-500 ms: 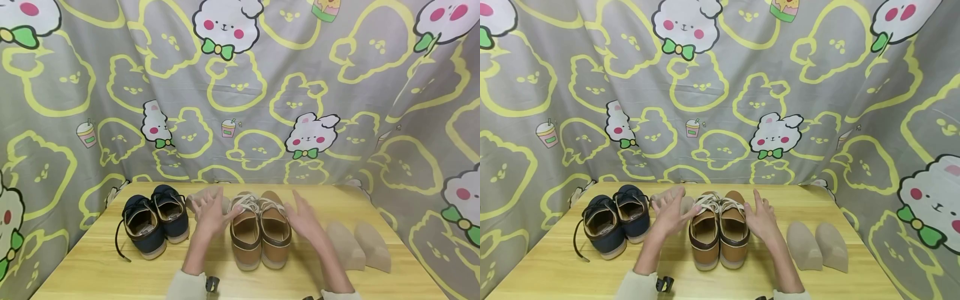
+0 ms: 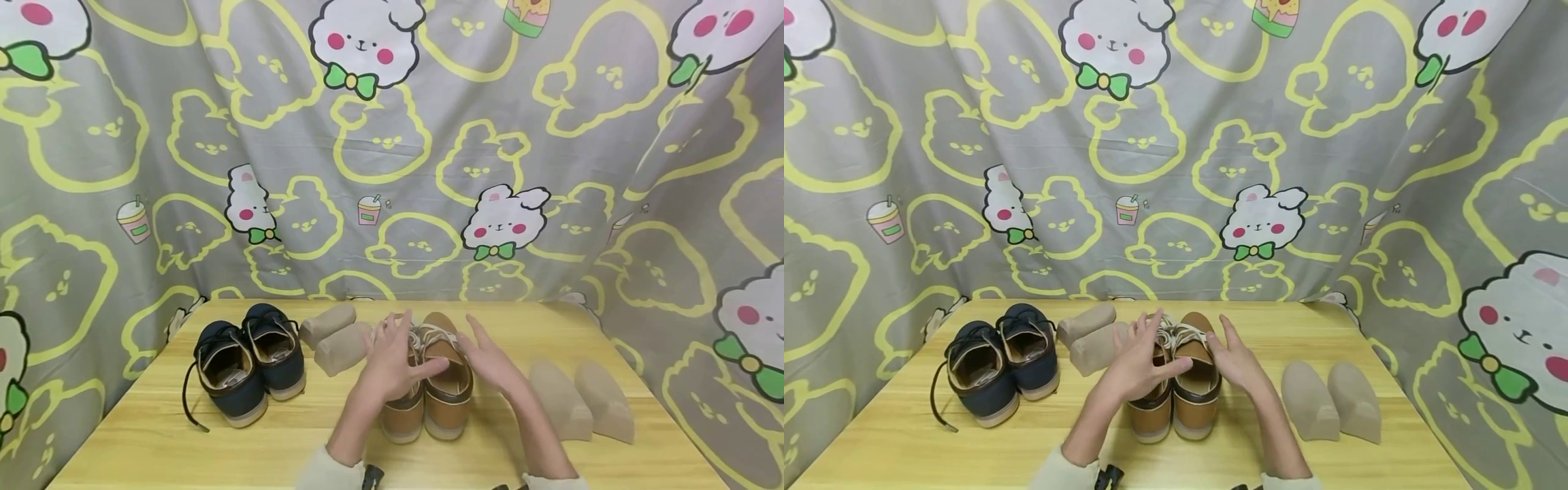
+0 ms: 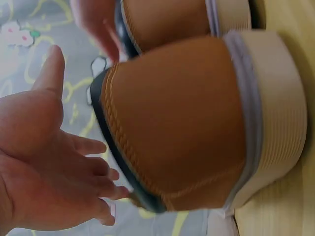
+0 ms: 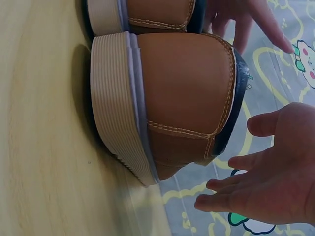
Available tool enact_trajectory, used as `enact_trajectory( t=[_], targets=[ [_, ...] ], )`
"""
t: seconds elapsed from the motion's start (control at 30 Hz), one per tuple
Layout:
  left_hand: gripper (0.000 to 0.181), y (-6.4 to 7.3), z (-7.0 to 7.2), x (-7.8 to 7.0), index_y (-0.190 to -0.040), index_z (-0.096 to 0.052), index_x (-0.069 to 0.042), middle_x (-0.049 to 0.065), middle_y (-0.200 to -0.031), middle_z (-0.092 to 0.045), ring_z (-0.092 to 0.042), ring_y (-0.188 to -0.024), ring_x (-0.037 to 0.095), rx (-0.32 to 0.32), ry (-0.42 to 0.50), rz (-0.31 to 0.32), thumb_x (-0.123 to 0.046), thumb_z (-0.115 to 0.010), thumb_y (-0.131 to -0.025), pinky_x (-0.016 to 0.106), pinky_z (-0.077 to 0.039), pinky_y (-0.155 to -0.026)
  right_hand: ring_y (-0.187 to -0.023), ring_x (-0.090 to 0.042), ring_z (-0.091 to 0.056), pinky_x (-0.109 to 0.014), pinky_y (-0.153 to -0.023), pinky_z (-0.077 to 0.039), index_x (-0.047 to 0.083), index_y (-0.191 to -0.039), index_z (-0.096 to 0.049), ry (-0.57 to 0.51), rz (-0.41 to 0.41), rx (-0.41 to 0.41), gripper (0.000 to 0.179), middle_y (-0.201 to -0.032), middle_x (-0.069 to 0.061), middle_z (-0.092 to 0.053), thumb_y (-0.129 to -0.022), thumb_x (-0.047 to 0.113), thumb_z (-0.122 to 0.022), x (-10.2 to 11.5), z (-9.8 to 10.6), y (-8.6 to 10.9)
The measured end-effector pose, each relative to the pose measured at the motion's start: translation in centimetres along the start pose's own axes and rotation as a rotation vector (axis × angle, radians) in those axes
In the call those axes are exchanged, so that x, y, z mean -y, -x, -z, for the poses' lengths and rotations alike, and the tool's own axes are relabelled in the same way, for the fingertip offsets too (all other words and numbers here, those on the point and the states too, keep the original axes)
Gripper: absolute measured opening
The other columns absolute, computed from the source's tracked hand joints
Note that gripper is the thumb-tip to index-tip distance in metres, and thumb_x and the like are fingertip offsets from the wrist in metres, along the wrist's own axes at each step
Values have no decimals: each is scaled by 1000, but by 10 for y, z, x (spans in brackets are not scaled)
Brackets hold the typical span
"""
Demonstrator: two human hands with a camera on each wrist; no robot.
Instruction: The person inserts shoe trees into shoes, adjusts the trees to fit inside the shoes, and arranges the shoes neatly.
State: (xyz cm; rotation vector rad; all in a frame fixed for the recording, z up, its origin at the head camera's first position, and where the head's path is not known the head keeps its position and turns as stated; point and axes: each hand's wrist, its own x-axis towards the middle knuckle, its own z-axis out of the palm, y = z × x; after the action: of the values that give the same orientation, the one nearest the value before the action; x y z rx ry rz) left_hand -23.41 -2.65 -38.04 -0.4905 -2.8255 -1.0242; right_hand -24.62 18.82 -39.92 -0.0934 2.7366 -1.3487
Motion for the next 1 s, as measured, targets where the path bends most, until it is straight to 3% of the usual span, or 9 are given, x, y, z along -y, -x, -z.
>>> enact_trajectory(
  t=[0.17,0.4,0.87,1.0],
  targets=[
    [115,2,-11,-9,-162,-23,-11,27,-164,-25,-18,-152,50,33,-47,-27,-69,-76,-77,73,2,-118,-149,-53,-22,-70,-117,-21,11,-163,-14,-49,10,14,69,-163,-33,-19,-108,46,-37,0,2,0],
    [121,4,-21,-15,-163,-21,-15,26,-163,-26,-16,-153,49,67,-61,-36,-69,-79,-73,71,5,-119,-148,-52,-25,-69,-117,-22,9,-163,-17,-68,19,-5,68,-162,-33,-21,-109,47,-36,-1,7,1],
    [119,3,-23,-23,-162,-25,-11,28,-163,-26,-16,-153,49,65,-88,-57,-71,-78,-73,69,1,-120,-146,-54,-28,-68,-117,-24,4,-162,-17,-31,-3,-78,67,-162,-32,-22,-110,45,-32,-4,22,10],
    [118,4,-21,-26,-162,-25,-11,29,-163,-25,-17,-152,50,63,-52,-60,-72,-75,-75,68,1,-121,-144,-55,-29,-67,-116,-26,0,-160,-18,19,-19,-103,70,-160,-35,-24,-109,44,-37,-8,31,9]
  ],
)
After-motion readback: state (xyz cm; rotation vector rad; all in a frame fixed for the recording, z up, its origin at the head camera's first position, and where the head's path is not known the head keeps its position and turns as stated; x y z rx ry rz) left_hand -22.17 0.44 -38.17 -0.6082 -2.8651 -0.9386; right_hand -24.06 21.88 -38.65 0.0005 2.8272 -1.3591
